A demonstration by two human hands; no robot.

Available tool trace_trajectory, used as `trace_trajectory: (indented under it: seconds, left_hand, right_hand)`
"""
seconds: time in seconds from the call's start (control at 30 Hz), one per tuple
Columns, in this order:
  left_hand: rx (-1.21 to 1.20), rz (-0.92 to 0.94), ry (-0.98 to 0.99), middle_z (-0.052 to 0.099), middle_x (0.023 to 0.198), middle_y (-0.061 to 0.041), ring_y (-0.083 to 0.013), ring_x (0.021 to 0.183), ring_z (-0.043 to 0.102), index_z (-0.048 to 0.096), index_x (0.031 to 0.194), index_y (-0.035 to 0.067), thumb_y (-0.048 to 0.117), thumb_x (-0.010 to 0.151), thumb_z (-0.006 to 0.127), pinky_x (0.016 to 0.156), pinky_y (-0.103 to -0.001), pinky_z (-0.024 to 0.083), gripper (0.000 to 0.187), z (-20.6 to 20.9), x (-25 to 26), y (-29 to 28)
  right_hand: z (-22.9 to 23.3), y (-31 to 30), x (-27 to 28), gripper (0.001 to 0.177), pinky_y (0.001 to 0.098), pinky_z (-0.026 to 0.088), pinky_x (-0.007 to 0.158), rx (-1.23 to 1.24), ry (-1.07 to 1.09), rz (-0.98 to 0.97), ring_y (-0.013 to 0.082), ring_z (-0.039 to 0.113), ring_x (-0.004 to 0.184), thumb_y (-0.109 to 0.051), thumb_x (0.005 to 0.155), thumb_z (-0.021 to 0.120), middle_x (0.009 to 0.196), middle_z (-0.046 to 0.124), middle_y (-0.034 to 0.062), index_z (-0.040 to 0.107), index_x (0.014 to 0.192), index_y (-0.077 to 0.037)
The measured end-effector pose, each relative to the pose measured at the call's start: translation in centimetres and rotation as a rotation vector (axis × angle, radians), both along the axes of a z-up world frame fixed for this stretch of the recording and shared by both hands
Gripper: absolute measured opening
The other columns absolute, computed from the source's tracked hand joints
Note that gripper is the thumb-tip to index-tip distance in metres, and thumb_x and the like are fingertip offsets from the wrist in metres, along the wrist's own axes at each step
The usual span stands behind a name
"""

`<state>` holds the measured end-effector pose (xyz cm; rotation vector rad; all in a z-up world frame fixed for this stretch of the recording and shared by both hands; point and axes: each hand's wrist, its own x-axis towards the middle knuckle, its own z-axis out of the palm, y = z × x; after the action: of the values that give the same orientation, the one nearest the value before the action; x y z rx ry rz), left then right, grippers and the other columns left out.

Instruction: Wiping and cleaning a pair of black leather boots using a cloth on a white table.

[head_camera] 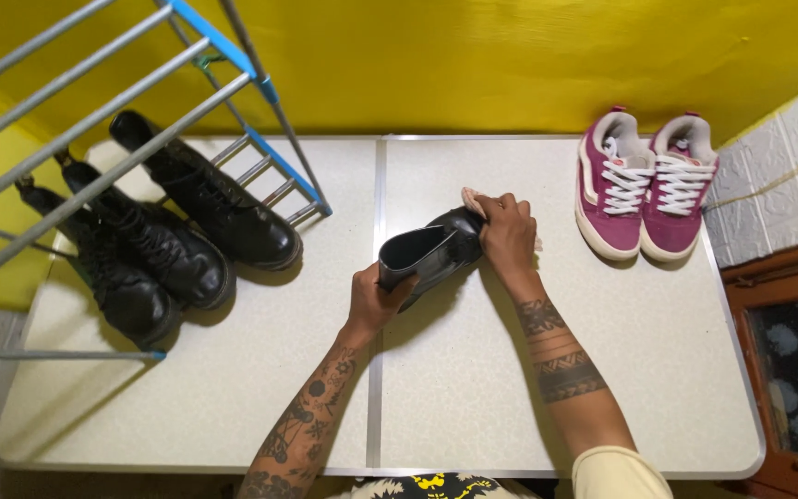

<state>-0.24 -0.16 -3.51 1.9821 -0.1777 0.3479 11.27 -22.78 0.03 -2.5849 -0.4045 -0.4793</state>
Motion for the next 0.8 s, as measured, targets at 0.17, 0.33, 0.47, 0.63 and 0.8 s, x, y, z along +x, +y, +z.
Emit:
trace_trajectory:
  seconds: [0.17,0.33,0.47,0.63,0.8]
  left_hand:
    - [-0.035,-0.007,-0.065,0.072,0.071,-0.005,-0.0143,0.058,0.069,0.070,0.097,0.003,0.026,0.093,0.075,0.051,-0.028,0.056,0.024,1.7,-0.4,-0.1]
    - [-0.024,-0.040,-0.078,0.074,0.075,-0.004,-0.0156,0.061,0.071,0.071,0.096,0.004,0.029,0.093,0.075,0.054,-0.030,0.058,0.026,1.8,-0.3,-0.1]
    - [0.034,-0.035,-0.094,0.072,0.070,-0.004,-0.0151,0.060,0.071,0.071,0.092,0.005,0.033,0.091,0.078,0.053,-0.030,0.057,0.028,1.8,-0.2,0.1]
    - [0.002,-0.047,-0.104,0.073,0.072,-0.004,-0.0145,0.060,0.071,0.072,0.096,0.005,0.033,0.092,0.076,0.053,-0.029,0.056,0.029,2.6,-0.3,0.0]
    - [-0.022,-0.015,-0.111,0.073,0.073,-0.005,-0.0149,0.063,0.071,0.071,0.093,0.005,0.029,0.094,0.076,0.054,-0.030,0.057,0.025,0.7,0.0,0.1]
  right_hand:
    - [-1.1,-0.4,-1.8,0.039,0.0405,0.049,0.076,0.043,0.128,-0.033,0.0265,0.053,0.085,0.000,0.091,0.060,0.096,0.061,0.0076,0.075,0.124,-0.015]
    - [-1.9,-1.8,-3.9,0.050,0.0400,0.051,0.084,0.147,0.211,-0.004,0.0240,0.057,0.090,0.006,0.084,0.056,0.093,0.058,0.0078,0.072,0.127,-0.012]
    - [-0.3,-1.1,-3.0,0.044,0.0398,0.051,0.084,0.116,0.293,-0.041,0.0242,0.058,0.091,0.003,0.089,0.057,0.094,0.060,0.0074,0.072,0.125,-0.014]
    - [0.0,-0.5,-0.7,0.050,0.0433,0.051,0.085,0.056,0.146,-0.038,0.0297,0.057,0.092,0.004,0.083,0.057,0.096,0.063,0.0087,0.075,0.125,-0.016]
    - [-1.9,-0.8,1.0,0.045,0.0448,0.050,0.086,0.054,0.049,-0.116,0.0314,0.056,0.096,0.002,0.084,0.059,0.101,0.064,0.0094,0.075,0.122,-0.014]
